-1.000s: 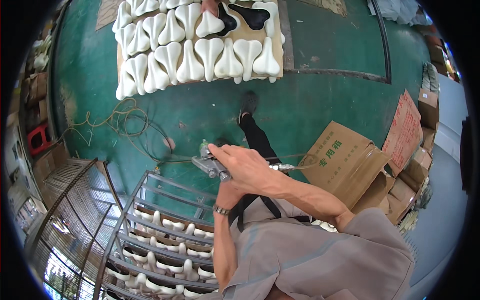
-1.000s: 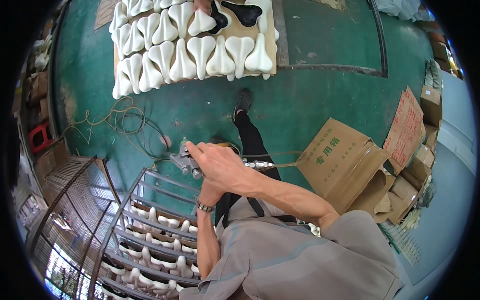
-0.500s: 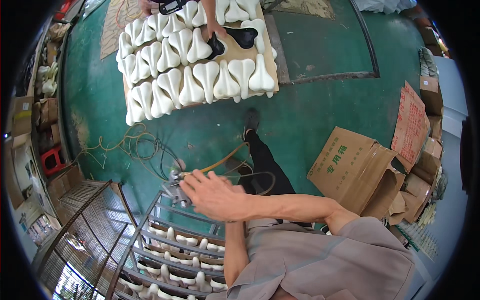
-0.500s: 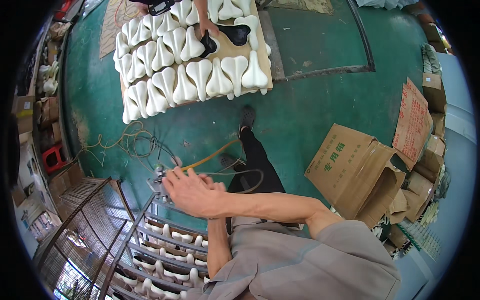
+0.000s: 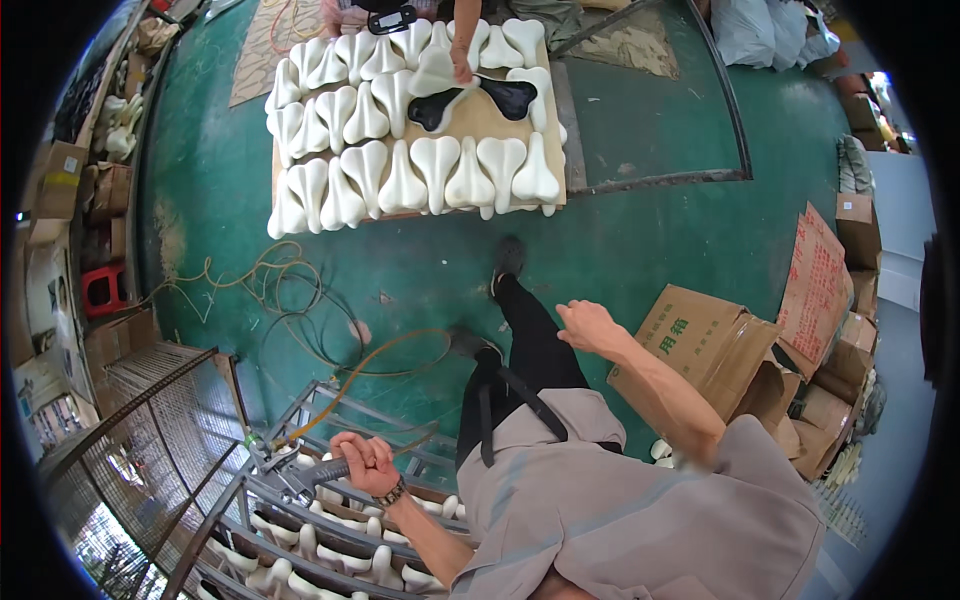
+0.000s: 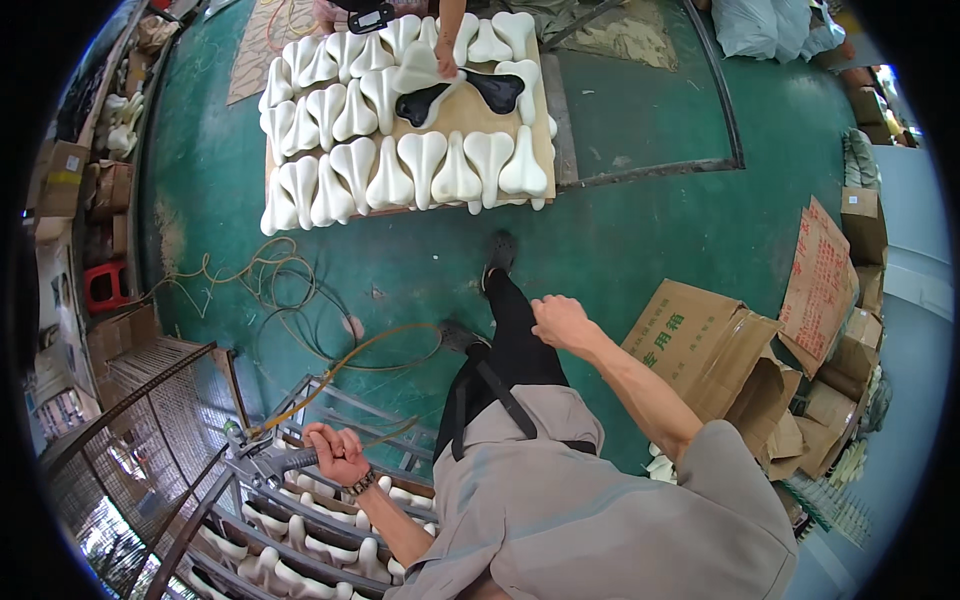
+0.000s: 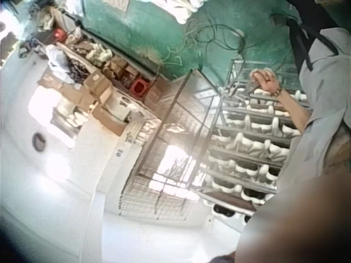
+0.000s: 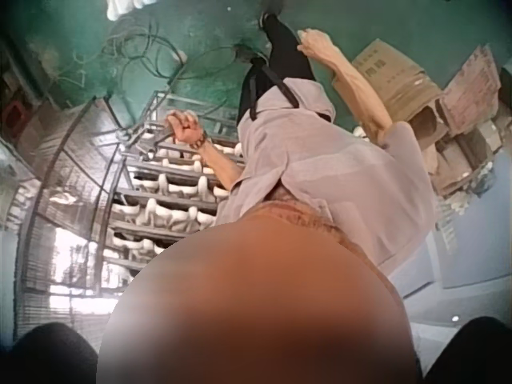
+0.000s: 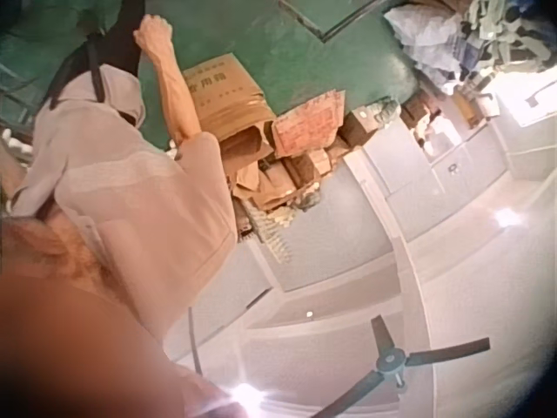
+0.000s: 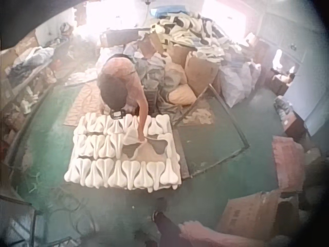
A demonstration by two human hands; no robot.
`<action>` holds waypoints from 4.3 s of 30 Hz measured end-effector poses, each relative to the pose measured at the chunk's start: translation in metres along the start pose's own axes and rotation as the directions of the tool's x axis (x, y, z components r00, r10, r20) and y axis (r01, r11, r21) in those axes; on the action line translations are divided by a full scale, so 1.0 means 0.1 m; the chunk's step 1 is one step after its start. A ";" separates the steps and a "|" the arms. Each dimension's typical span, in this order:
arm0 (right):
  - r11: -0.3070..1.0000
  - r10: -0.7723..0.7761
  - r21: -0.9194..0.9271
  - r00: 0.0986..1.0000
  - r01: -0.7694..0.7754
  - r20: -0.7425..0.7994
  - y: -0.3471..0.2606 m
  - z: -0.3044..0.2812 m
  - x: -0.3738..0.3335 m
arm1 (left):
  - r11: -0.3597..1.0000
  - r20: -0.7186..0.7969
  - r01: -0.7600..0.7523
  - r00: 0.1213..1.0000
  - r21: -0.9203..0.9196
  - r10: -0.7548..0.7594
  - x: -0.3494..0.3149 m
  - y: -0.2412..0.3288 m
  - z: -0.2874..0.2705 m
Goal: Moving boards of bicycle saddles from racks and using an air gun to clean or dry them.
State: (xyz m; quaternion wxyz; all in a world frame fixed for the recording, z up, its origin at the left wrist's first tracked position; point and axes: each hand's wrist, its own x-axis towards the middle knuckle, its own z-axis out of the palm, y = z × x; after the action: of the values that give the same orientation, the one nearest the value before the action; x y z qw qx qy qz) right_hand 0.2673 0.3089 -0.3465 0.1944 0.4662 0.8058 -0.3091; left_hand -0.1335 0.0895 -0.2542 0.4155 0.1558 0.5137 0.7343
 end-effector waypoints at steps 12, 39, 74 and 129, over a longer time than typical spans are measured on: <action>0.963 0.058 0.251 0.986 -0.096 0.155 0.39 0.27 0.68 | 0.990 0.059 0.133 0.989 0.057 -0.136 0.27 -0.43 0.77; 0.908 0.127 0.355 0.955 -0.221 0.270 0.95 0.16 1.71 | 0.932 0.010 0.341 0.939 0.127 -0.345 0.80 -1.07 1.40; 0.884 0.181 0.382 0.951 -0.270 0.253 0.86 0.31 1.21 | 0.965 0.082 0.254 0.963 0.061 -0.258 0.37 -0.76 1.46; 0.575 -0.475 0.275 0.588 0.771 -0.655 -2.95 -1.63 -0.79 | 0.990 0.339 -0.055 0.941 0.127 0.009 -0.10 0.02 1.42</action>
State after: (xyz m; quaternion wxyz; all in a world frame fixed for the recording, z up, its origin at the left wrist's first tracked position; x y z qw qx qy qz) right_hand 0.0446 0.2596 -0.0857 -0.2930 0.2342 0.8195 -0.4332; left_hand -0.0357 0.1701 -0.1901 0.4737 0.3153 0.4807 0.6672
